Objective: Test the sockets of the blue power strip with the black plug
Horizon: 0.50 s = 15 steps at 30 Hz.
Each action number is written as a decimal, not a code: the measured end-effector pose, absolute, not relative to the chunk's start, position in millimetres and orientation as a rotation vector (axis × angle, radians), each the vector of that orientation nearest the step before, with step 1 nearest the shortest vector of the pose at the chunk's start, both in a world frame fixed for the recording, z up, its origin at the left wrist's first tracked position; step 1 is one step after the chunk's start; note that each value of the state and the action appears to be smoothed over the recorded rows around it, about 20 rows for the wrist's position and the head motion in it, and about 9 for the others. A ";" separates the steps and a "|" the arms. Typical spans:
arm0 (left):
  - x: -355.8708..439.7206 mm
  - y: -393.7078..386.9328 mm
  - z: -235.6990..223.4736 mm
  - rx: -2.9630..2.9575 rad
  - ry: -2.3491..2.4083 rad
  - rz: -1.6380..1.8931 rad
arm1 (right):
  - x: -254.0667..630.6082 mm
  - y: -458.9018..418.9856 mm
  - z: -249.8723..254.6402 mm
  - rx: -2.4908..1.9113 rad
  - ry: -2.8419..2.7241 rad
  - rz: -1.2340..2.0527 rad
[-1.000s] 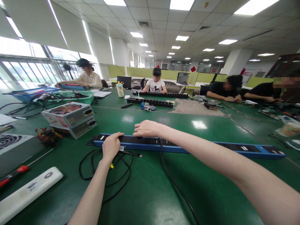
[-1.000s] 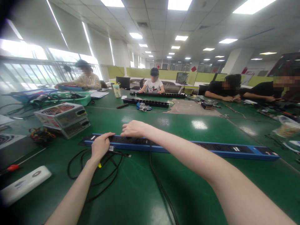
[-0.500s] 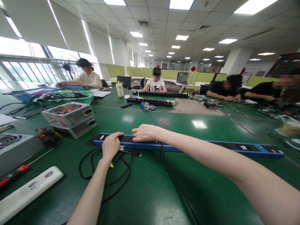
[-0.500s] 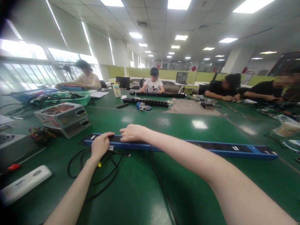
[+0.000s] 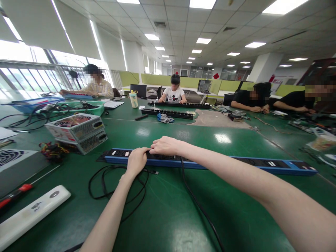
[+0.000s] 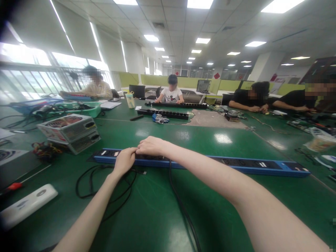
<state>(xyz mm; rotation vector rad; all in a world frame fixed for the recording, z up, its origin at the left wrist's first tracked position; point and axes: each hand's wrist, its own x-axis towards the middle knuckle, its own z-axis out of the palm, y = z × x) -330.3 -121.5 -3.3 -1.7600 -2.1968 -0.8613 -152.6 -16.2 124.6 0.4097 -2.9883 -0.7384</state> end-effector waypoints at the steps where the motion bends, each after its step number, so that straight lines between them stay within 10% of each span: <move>1: -327.3 -120.6 -3.5 -1.761 -2.195 -0.841 | -152.4 -16.5 125.2 0.406 -2.993 -0.735; 15: -324.2 -121.8 -7.0 -1.738 -2.169 -0.806 | -160.5 -5.3 129.1 0.354 -3.068 -0.610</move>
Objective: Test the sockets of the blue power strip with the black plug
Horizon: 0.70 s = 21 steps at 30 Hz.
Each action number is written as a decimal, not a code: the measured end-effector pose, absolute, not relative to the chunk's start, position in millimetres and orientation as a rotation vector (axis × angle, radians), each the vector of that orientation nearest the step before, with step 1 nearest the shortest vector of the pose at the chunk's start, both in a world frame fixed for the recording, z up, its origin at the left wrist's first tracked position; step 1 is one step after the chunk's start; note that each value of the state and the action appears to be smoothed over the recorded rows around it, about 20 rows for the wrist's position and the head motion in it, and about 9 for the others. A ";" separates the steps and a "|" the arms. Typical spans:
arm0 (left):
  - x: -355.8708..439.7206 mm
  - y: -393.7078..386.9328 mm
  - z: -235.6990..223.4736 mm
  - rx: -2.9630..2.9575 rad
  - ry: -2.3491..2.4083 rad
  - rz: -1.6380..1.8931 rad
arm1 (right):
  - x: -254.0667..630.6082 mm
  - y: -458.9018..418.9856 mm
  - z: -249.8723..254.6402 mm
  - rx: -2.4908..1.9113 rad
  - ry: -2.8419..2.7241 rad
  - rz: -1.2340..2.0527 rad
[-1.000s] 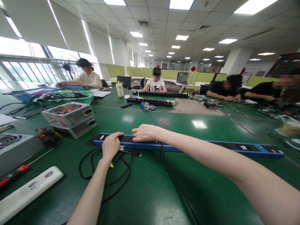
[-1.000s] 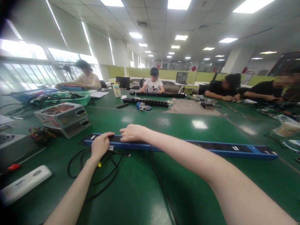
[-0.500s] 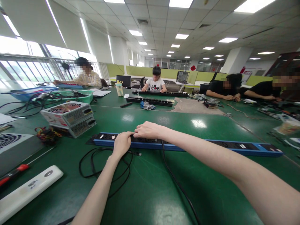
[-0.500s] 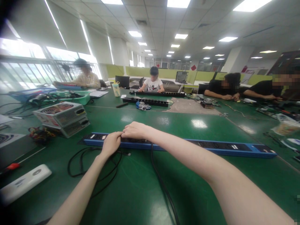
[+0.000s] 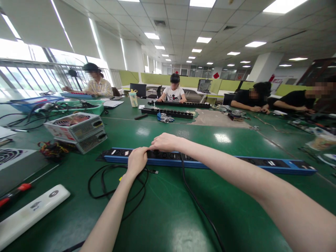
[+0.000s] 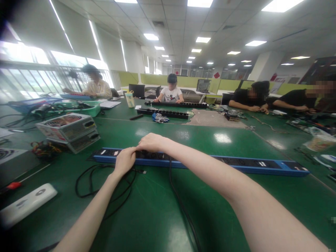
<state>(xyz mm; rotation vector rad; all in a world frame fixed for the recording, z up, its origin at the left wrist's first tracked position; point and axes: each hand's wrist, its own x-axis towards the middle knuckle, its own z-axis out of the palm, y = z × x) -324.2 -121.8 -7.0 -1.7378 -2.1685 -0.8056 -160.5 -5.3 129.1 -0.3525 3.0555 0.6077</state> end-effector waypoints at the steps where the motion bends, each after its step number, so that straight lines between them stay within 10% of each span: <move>1: -324.0 -121.9 -7.0 -1.736 -2.171 -0.805 | -161.3 -6.4 129.0 -0.357 3.045 0.615; 21: -324.4 -121.8 -6.3 -1.705 -2.173 -0.763 | -174.6 -9.4 111.1 -0.582 2.973 0.819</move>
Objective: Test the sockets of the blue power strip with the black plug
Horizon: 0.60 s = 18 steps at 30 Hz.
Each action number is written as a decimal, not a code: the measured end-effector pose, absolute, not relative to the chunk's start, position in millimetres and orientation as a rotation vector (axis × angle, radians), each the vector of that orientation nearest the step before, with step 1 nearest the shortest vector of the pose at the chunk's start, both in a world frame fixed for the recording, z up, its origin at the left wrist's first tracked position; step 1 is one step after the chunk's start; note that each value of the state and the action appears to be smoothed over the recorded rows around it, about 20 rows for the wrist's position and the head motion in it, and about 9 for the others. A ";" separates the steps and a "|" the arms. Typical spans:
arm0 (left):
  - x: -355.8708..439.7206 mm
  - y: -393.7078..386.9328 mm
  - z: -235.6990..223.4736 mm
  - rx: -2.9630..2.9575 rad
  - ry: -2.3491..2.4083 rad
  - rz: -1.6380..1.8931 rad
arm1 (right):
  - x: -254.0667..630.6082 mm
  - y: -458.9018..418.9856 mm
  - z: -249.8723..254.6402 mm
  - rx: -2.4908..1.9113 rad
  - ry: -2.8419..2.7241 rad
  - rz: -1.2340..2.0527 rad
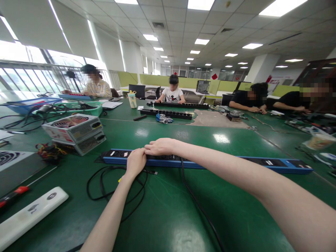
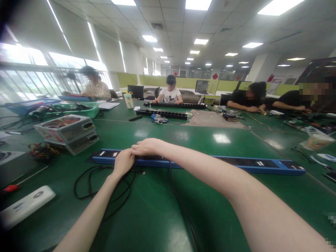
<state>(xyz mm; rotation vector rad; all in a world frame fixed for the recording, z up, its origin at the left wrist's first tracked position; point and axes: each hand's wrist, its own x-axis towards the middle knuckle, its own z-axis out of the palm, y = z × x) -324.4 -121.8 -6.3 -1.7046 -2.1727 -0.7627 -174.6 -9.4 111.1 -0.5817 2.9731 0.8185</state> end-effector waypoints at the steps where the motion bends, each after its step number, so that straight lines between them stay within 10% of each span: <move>1: -324.4 -121.7 -6.8 -1.704 -2.167 -0.772 | -174.5 -8.6 109.0 -0.577 2.983 0.831; 18: -325.9 -120.5 -11.4 -1.705 -2.125 -0.755 | -181.3 9.7 90.5 -0.723 2.951 0.868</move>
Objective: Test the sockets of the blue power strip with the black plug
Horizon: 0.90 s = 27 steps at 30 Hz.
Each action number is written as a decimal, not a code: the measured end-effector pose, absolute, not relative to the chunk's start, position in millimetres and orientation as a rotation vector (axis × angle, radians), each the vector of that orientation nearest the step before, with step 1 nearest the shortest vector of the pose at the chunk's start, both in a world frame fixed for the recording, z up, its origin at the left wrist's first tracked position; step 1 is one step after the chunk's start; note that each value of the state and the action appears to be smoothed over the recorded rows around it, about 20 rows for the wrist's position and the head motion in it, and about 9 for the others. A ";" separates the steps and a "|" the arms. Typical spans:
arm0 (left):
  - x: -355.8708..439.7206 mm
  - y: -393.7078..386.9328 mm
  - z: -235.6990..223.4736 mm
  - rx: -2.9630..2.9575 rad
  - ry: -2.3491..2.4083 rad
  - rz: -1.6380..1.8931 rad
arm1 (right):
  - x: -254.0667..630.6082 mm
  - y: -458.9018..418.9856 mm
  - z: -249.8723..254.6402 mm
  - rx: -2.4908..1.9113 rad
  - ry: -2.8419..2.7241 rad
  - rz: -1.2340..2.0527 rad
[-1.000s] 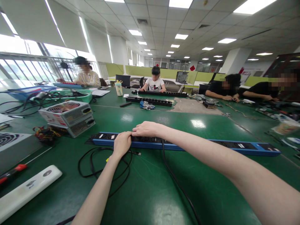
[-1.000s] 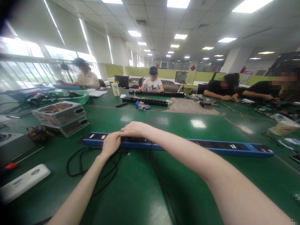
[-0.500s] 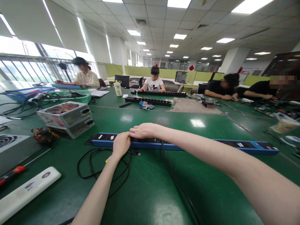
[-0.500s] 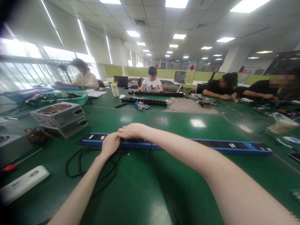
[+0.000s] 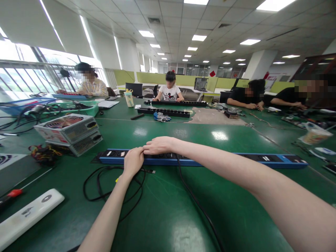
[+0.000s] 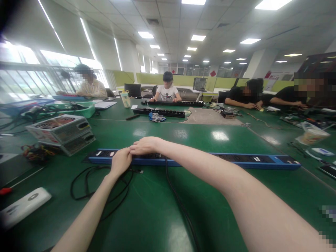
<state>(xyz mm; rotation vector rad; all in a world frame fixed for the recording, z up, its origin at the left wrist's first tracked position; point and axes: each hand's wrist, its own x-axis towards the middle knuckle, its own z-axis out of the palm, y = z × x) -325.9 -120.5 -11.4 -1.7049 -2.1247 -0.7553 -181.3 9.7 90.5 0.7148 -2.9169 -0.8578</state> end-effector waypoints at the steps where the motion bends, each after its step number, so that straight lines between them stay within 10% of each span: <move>1: -326.3 -120.6 -11.7 -1.713 -2.124 -0.764 | -182.1 9.6 89.1 0.723 -2.934 -0.829; 27: -323.0 -122.0 -7.5 -1.665 -2.243 -0.747 | -180.6 -12.6 100.5 0.537 -3.110 -0.668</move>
